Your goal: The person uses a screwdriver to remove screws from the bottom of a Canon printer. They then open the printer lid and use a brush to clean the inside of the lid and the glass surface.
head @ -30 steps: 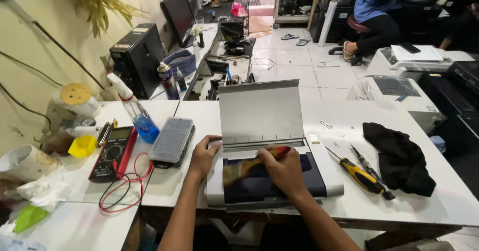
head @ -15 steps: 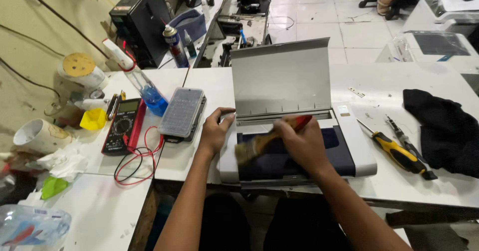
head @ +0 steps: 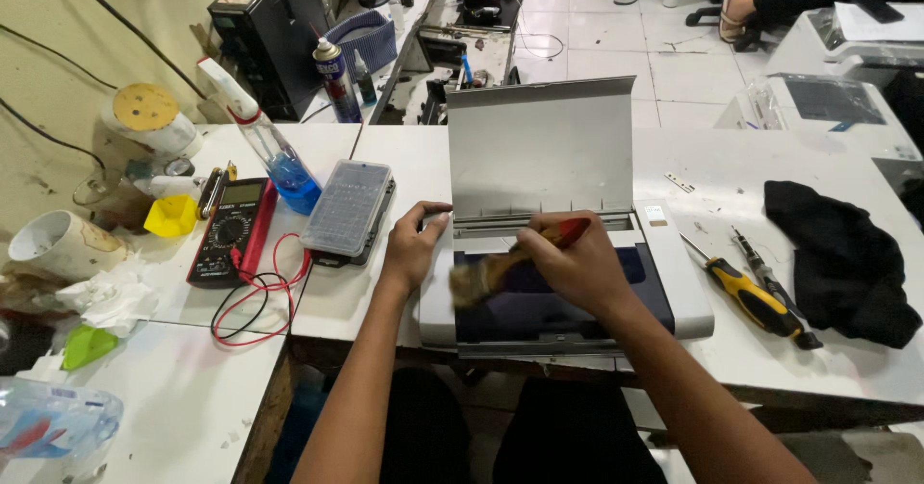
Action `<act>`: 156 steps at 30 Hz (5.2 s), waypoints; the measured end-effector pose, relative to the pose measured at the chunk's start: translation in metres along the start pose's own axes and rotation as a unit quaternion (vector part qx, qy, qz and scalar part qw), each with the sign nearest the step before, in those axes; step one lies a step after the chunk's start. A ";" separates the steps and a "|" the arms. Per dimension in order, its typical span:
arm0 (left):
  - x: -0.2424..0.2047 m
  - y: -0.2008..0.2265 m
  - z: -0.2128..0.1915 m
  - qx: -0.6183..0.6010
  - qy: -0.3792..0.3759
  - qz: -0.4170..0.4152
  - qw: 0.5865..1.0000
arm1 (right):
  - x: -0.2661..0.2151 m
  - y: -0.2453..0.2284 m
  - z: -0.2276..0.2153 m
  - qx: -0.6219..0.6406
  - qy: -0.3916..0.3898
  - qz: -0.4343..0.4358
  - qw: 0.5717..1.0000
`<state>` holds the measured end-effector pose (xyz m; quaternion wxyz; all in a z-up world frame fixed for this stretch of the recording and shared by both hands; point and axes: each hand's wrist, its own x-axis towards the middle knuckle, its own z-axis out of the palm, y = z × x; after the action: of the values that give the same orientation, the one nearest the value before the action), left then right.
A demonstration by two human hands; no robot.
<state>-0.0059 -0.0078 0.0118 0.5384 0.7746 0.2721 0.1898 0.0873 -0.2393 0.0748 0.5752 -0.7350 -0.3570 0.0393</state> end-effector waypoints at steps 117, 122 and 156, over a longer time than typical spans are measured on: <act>0.001 -0.029 -0.001 0.021 0.079 0.081 0.993 | -0.027 -0.034 -0.144 -0.314 0.073 0.169 0.931; -0.012 -0.016 -0.001 0.003 0.084 0.068 0.994 | -0.036 -0.002 -0.070 -0.255 0.057 0.015 0.965; -0.006 -0.020 0.000 0.027 0.078 0.059 0.995 | -0.067 -0.006 -0.146 -0.154 0.144 0.165 0.963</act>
<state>-0.0153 -0.0062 -0.0070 0.4821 0.7866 0.2720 0.2734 0.1033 -0.3962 0.1050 0.4856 -0.8614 -0.1459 -0.0282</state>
